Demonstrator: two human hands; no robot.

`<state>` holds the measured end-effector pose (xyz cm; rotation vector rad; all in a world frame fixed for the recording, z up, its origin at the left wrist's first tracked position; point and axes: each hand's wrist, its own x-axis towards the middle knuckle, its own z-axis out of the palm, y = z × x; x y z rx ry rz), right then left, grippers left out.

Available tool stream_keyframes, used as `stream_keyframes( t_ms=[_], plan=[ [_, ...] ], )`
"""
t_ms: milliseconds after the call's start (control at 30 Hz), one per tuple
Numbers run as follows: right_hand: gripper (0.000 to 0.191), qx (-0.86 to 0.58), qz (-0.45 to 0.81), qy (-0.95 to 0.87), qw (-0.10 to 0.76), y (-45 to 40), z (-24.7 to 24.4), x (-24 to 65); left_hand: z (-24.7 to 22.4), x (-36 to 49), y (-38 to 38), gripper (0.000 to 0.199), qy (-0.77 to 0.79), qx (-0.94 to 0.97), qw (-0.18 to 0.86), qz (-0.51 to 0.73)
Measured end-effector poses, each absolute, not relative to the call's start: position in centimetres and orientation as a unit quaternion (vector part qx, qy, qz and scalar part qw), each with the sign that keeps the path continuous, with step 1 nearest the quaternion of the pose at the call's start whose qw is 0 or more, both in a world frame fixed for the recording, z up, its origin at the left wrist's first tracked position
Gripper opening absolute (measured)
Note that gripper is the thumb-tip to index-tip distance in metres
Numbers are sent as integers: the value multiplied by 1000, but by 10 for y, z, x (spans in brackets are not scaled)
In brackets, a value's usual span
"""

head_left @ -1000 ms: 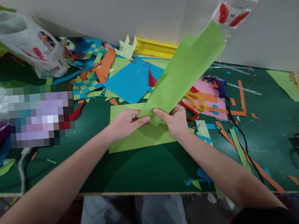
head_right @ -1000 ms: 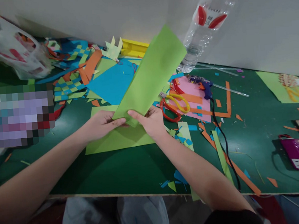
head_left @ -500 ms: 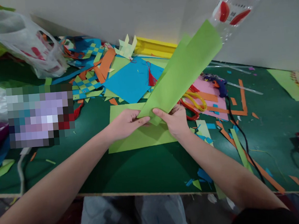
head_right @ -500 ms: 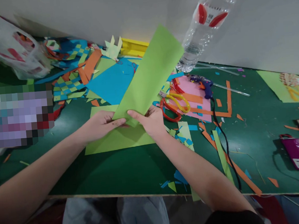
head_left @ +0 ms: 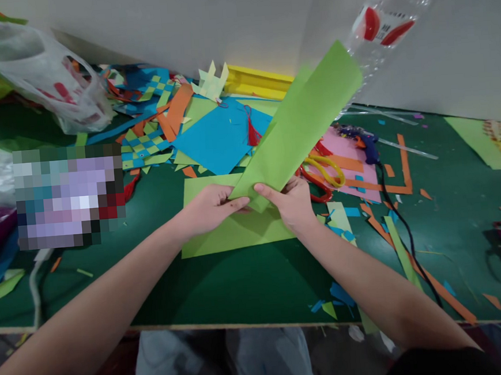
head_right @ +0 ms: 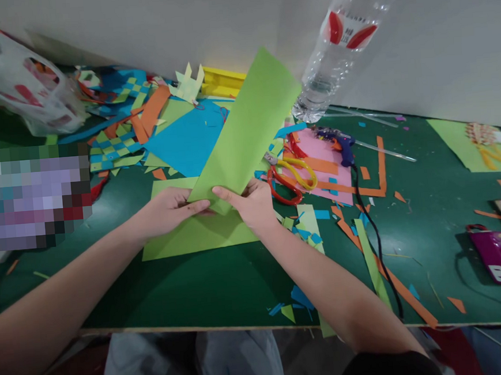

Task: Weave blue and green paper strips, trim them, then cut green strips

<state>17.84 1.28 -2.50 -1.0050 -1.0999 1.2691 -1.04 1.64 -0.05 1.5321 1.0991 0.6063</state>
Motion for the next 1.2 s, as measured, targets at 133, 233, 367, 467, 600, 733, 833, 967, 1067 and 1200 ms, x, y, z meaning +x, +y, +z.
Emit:
stream_keyframes(
  t_ms=[133, 233, 367, 467, 600, 733, 833, 967, 1067, 1200],
  plan=[
    [29, -429, 537, -467, 557, 13, -27, 179, 1, -11, 17, 28, 450, 653, 568, 218],
    [30, -432, 536, -466, 555, 13, -27, 179, 2, -11, 16, 29, 454, 661, 558, 214],
    [30, -432, 541, -470, 548, 12, -27, 178, 3, -10, 16, 31, 471, 678, 526, 205],
    [28, -431, 547, -471, 542, 9, -26, 176, 5, -9, 15, 29, 478, 679, 523, 192],
    [26, -423, 547, -475, 545, 5, -25, 174, 5, -7, 14, 23, 467, 654, 560, 199],
    [24, -441, 529, -487, 537, 4, -20, 173, 2, -6, 12, 22, 448, 617, 613, 209],
    [26, -440, 532, -491, 532, 5, -18, 173, 2, -6, 13, 21, 444, 607, 619, 227],
    [29, -402, 568, -512, 504, 7, -16, 173, 4, -8, 13, 26, 454, 599, 598, 278],
    [33, -393, 572, -551, 463, 7, -16, 174, 3, -11, 13, 33, 484, 569, 579, 327],
    [33, -391, 557, -589, 437, 7, -16, 174, -2, -13, 13, 41, 491, 523, 593, 365]
  ],
)
